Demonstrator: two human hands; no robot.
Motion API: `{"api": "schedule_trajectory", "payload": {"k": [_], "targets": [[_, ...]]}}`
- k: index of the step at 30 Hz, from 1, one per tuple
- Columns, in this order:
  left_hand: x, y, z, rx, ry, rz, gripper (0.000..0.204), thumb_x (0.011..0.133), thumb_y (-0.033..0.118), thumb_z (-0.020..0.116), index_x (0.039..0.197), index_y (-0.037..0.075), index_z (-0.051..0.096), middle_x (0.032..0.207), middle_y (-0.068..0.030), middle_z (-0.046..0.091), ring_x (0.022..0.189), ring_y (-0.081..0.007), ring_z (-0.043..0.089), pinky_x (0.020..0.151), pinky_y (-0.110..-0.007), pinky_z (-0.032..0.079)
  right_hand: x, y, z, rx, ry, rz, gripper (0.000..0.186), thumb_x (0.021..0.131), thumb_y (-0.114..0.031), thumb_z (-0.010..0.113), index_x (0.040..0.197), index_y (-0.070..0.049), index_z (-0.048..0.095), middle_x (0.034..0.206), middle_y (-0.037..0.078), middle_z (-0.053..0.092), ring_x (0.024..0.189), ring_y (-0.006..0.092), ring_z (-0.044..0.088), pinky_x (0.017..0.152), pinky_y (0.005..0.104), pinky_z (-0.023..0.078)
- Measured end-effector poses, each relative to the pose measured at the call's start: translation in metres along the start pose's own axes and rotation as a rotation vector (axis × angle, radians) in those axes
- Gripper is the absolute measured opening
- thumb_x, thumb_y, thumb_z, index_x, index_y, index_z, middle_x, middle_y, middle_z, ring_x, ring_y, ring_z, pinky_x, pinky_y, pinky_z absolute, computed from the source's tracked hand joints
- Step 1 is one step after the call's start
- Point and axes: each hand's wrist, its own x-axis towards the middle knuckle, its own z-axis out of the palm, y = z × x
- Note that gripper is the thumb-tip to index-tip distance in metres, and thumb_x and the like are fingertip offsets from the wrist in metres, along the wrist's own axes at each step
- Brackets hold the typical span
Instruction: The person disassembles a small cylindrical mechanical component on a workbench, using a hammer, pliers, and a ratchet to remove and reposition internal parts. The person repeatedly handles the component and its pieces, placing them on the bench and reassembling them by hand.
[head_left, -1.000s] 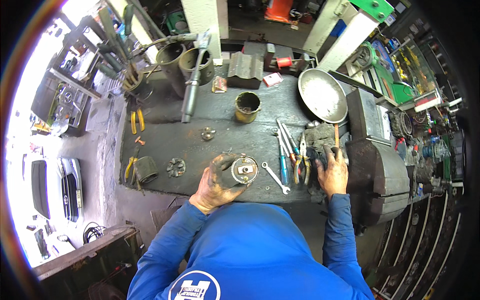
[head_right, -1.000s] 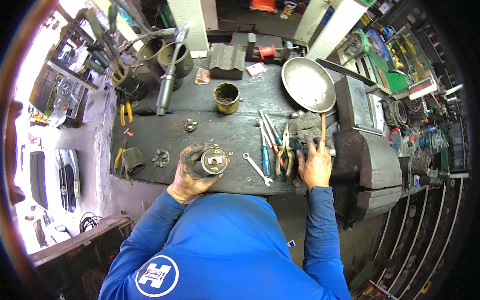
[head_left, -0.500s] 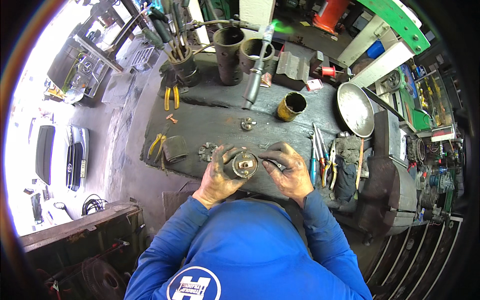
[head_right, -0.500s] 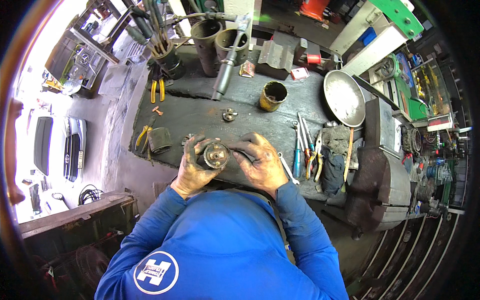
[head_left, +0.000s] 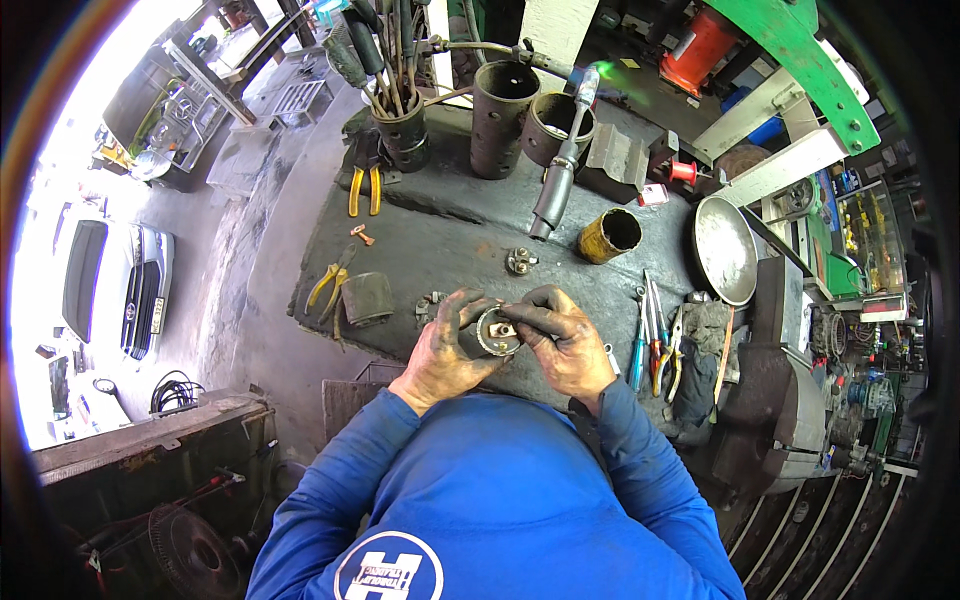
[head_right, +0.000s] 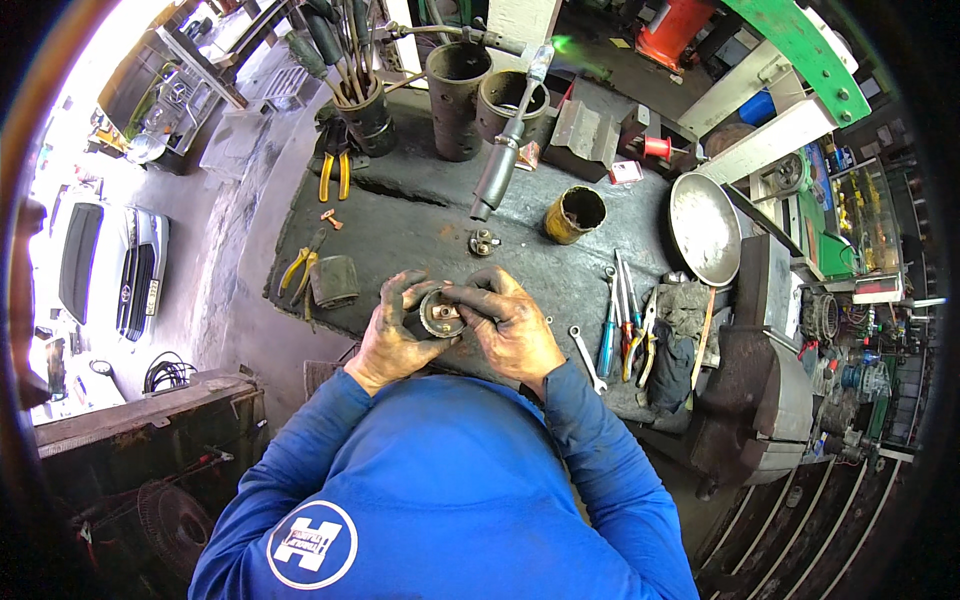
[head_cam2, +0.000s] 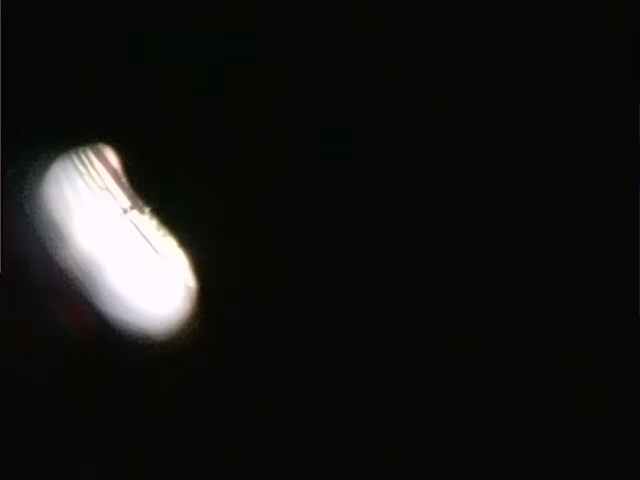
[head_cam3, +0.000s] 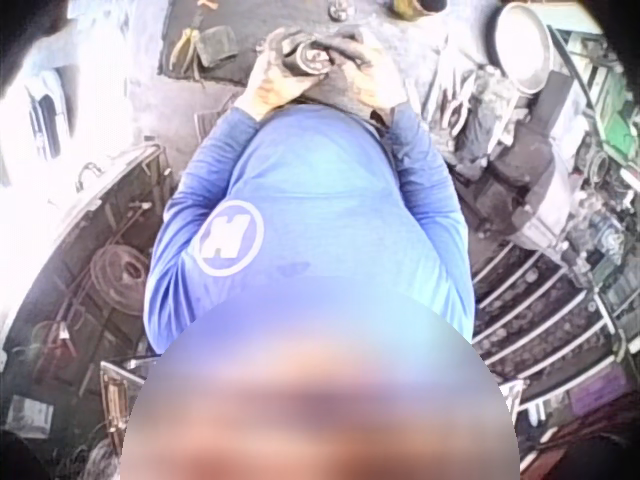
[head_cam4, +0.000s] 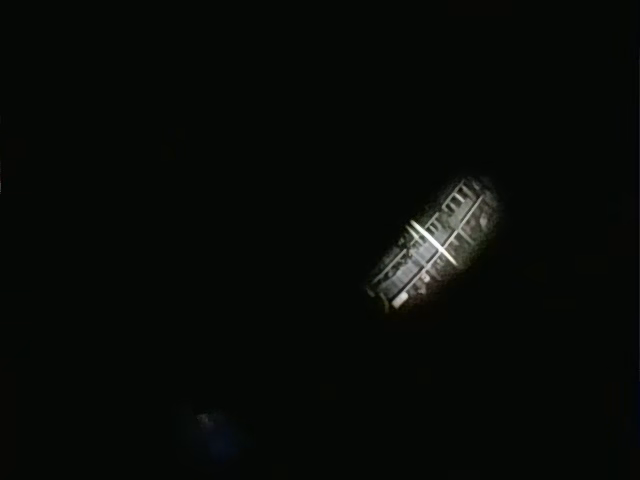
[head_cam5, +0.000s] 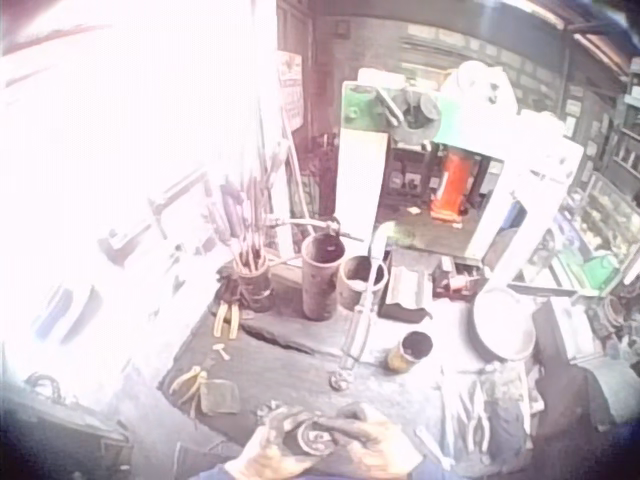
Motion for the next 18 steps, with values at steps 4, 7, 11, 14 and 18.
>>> {"api": "schedule_trajectory", "payload": {"k": [4, 7, 11, 14, 18], "targets": [[0.008, 0.001, 0.005, 0.025, 0.008, 0.015, 0.110, 0.074, 0.009, 0.096, 0.156, 0.005, 0.023, 0.137, -0.0218, 0.069, 0.121, -0.0352, 0.071, 0.104, -0.046, 0.056, 0.002, 0.005, -0.009, 0.009, -0.011, 0.024, 0.028, 0.096, -0.002, 0.073, 0.123, -0.008, 0.079, 0.110, 0.013, 0.067, 0.101, 0.0283, 0.068, 0.088, 0.0384, 0.056], [0.013, 0.002, 0.010, -0.021, -0.008, 0.006, 0.110, 0.074, 0.009, 0.096, 0.157, 0.006, 0.024, 0.136, -0.0219, 0.069, 0.121, -0.0353, 0.071, 0.104, -0.046, 0.056, 0.003, 0.009, -0.016, -0.005, -0.027, 0.014, 0.029, 0.096, -0.002, 0.074, 0.124, -0.009, 0.080, 0.109, 0.013, 0.067, 0.100, 0.0281, 0.068, 0.088, 0.0384, 0.055], [0.016, 0.001, 0.016, -0.010, -0.013, -0.003, 0.109, 0.073, 0.008, 0.097, 0.156, 0.006, 0.026, 0.137, -0.0216, 0.069, 0.121, -0.0353, 0.071, 0.103, -0.046, 0.056, 0.003, 0.012, -0.024, -0.019, -0.067, 0.034, 0.030, 0.096, -0.002, 0.074, 0.124, -0.010, 0.080, 0.109, 0.012, 0.066, 0.101, 0.0280, 0.067, 0.088, 0.0379, 0.055], [0.014, 0.001, 0.017, -0.019, -0.001, 0.013, 0.110, 0.073, 0.008, 0.097, 0.156, 0.006, 0.025, 0.137, -0.0215, 0.069, 0.121, -0.0360, 0.071, 0.104, -0.046, 0.055, 0.003, 0.014, -0.026, -0.030, -0.093, 0.039, 0.031, 0.097, -0.003, 0.074, 0.127, -0.007, 0.077, 0.110, 0.013, 0.067, 0.102, 0.0271, 0.068, 0.091, 0.0369, 0.054], [0.011, 0.001, 0.014, -0.002, -0.030, -0.036, 0.116, 0.073, 0.009, 0.097, 0.158, 0.007, 0.019, 0.138, -0.0222, 0.069, 0.121, -0.0374, 0.071, 0.106, -0.046, 0.053, 0.002, 0.015, -0.020, 0.146, 0.006, 0.087, 0.033, 0.099, -0.006, 0.073, 0.132, -0.002, 0.073, 0.117, 0.014, 0.069, 0.108, 0.0289, 0.068, 0.097, 0.0380, 0.054]]}}
